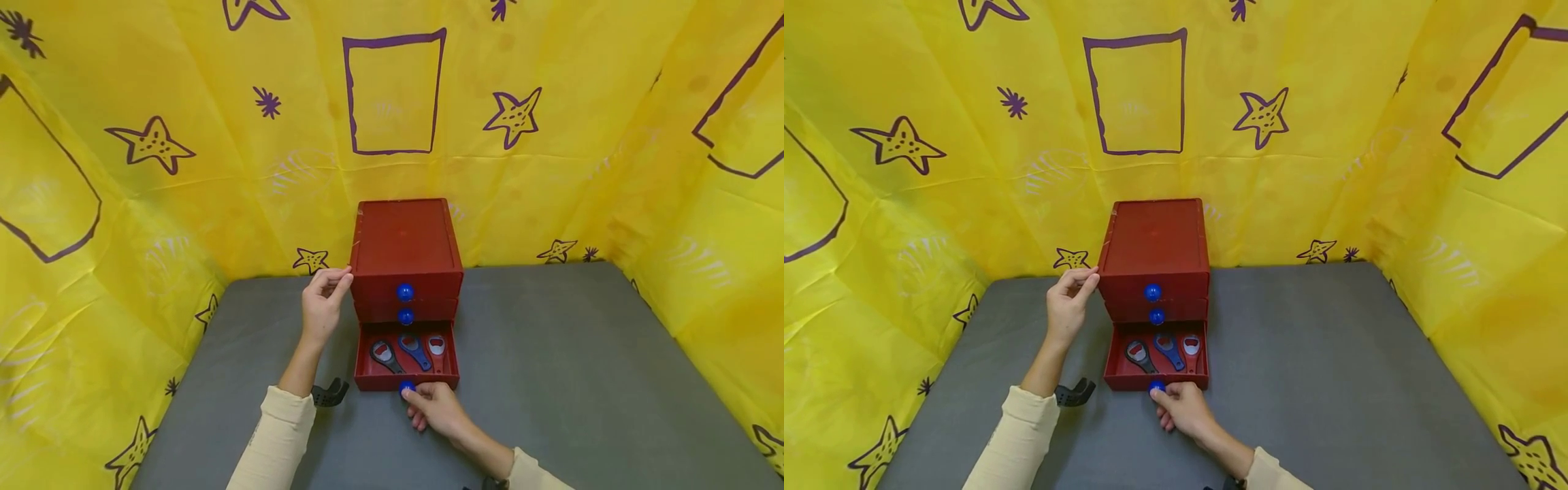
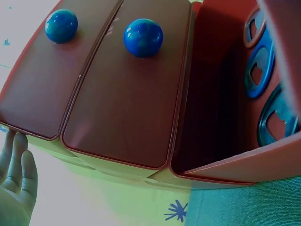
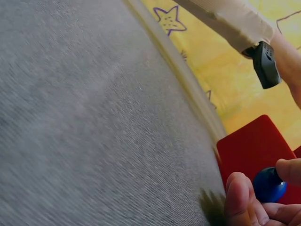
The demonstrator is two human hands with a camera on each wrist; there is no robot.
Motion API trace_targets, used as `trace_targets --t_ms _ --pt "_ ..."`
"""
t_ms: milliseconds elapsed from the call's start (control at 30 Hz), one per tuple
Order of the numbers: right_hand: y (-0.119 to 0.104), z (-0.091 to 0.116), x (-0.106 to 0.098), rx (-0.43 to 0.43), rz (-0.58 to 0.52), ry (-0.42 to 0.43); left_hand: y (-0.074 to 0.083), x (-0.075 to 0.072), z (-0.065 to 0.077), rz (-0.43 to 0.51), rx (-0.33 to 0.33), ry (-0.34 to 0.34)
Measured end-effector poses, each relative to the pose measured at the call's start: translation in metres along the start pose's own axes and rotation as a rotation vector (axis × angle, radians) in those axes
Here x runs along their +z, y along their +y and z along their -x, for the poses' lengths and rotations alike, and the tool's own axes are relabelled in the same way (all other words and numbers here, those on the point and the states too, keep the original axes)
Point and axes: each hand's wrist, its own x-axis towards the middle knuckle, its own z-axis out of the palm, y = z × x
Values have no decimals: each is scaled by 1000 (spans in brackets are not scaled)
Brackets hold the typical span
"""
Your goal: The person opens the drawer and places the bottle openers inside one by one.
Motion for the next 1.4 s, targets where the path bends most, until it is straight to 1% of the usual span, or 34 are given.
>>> trace_targets --t_ms 200,333,500,667,800,1100,1133,1233,1367,1400 --pt "-5 -13 -3 -25 20 33 1 0 0 -9 -18 -4" --pt "-6 -22 -7 -33 27 38 1 0 0 -10 -22 -8" --pt "-9 -36 -9 -44 41 54 2 0 0 -4 -9 -8" --pt "-13 -50 -13 -41 28 87 2 1 -2 -9 1 -17" --pt "-16 -61 -17 -45 20 93 3 1 -3 -19 1 -6" --pt "-18 -83 -20 -41 3 109 8 1 -3 -12 -48 -4" --pt "-18 -85 -20 -38 3 114 9 1 -3 -12 -56 -4" --pt "-20 -88 -21 -25 9 127 22 2 -3 -8 -76 -8" --pt "-20 -87 -20 -23 39 129 36 4 0 16 -75 -5" --pt "-20 -87 -20 -23 47 128 36 4 1 19 -71 -3"
